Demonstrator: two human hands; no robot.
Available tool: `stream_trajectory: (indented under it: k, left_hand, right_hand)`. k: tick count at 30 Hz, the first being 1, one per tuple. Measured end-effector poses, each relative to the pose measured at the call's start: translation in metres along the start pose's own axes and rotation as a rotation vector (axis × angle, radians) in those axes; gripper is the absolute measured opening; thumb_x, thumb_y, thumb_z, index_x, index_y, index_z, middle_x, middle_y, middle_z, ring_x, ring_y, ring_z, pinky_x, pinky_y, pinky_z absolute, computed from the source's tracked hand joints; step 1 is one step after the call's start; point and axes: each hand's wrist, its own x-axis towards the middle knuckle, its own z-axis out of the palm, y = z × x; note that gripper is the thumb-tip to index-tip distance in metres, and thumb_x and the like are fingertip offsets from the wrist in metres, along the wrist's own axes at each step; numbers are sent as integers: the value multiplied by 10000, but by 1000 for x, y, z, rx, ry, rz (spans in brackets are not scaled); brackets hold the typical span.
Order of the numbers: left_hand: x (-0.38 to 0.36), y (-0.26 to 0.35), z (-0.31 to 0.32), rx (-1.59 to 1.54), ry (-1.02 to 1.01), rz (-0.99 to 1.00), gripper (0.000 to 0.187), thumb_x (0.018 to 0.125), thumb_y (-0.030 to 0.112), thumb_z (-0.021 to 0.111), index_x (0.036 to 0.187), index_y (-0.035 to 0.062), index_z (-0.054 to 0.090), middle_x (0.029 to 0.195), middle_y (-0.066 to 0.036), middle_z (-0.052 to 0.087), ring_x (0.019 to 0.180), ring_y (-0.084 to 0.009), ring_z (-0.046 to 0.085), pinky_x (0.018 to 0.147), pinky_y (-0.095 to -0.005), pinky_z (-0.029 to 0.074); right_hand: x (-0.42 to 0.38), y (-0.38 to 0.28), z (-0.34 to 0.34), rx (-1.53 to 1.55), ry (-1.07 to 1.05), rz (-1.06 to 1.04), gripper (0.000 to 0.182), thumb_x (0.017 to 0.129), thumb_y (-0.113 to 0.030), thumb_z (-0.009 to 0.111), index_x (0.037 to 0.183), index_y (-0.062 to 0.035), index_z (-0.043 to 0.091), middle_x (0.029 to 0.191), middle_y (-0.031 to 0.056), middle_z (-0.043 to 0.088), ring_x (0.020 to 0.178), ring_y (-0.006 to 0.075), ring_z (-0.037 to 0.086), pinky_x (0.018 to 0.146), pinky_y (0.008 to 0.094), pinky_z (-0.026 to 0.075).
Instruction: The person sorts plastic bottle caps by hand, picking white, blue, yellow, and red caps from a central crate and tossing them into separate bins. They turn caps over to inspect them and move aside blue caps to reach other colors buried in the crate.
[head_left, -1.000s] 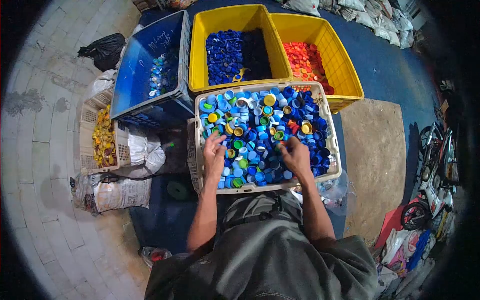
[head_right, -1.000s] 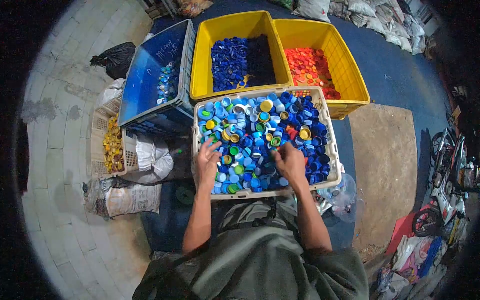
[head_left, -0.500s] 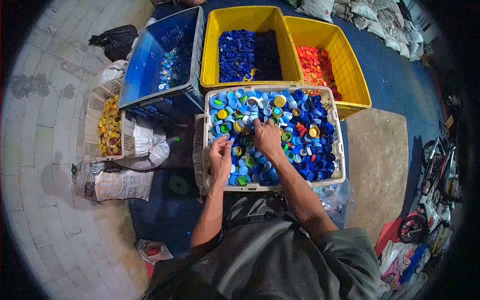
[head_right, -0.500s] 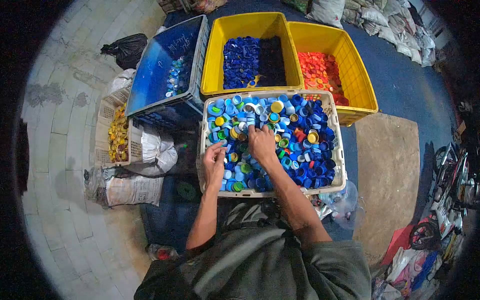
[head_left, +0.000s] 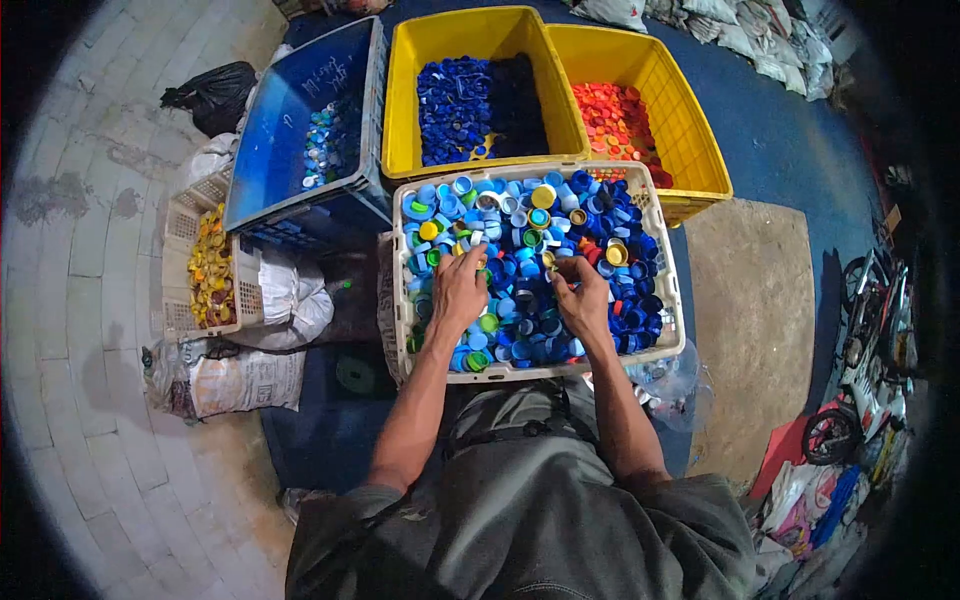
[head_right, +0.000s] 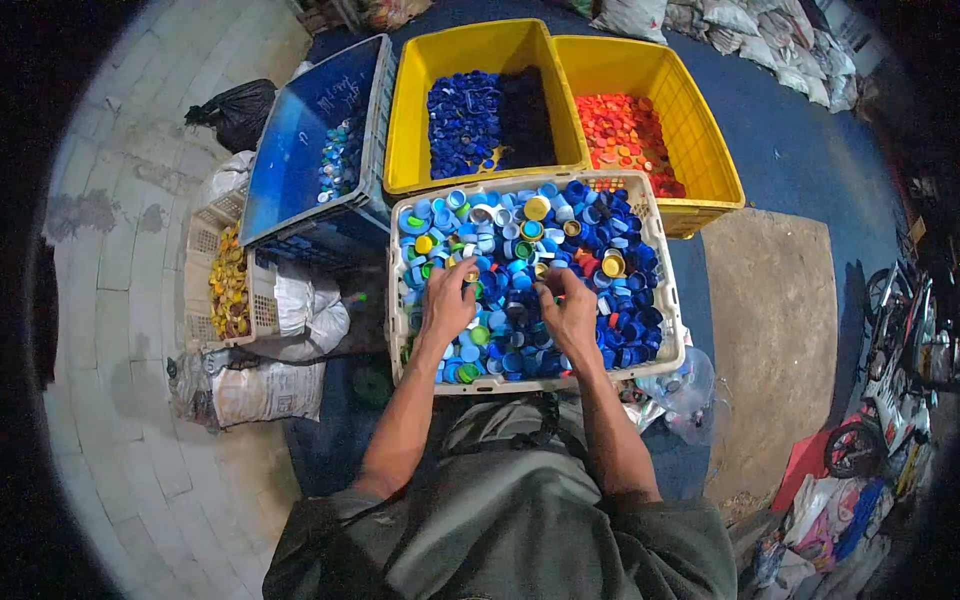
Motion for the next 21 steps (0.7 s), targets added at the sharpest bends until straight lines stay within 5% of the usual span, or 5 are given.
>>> stream_trajectory:
  k: [4, 13, 16, 17, 21]
  left_hand:
    - [15, 10, -1, 40, -181, 56, 501, 776, 35, 657, 1264, 113, 578, 1054, -109, 668, 943, -290, 537, 882, -393, 410]
    - [25, -14, 13, -71, -96, 0, 359, 742, 41, 711, 1092, 114, 679, 942, -71, 690, 864, -271, 585, 810, -395, 454]
    - [17, -20, 9, -383, 107, -165, 317, 752, 22, 700, 1062, 81, 678, 930, -77, 677, 833, -239, 611, 761, -377, 497]
    - [15, -23, 5, -560, 109, -303, 309, 821, -7, 655, 1127, 31, 637, 943, -64, 627, 790, -120, 591, 754, -227, 472]
    - [-2, -19, -33, -1502, 173, -549, 263, 853, -11, 580, 1116, -11, 560, 968, -79, 580, 902, -160, 583, 840, -352, 540]
  right_hand:
    - [-17, 0, -7, 20, -82, 18, 217, 810, -103, 678, 982, 16, 620, 827, 162, 670, 745, 259, 660, 681, 353, 502]
    - [-25, -4, 0, -28, -157, -69, 229, 782, -70, 665, 990, 18, 622, 873, 186, 655, 783, 316, 638, 698, 390, 496]
    - [-21, -9, 4, -116, -190, -140, 255, 755, -65, 667, 998, 3, 625, 876, 182, 645, 826, 332, 620, 742, 422, 482]
    - [-18, -9, 6, -171, -197, -190, 263, 744, -65, 670, 996, -5, 626, 873, 176, 641, 838, 334, 612, 758, 430, 476]
    - [-2, -17, 23, -372, -214, -408, 268, 720, -96, 677, 979, -45, 632, 897, 158, 626, 886, 353, 577, 785, 462, 457]
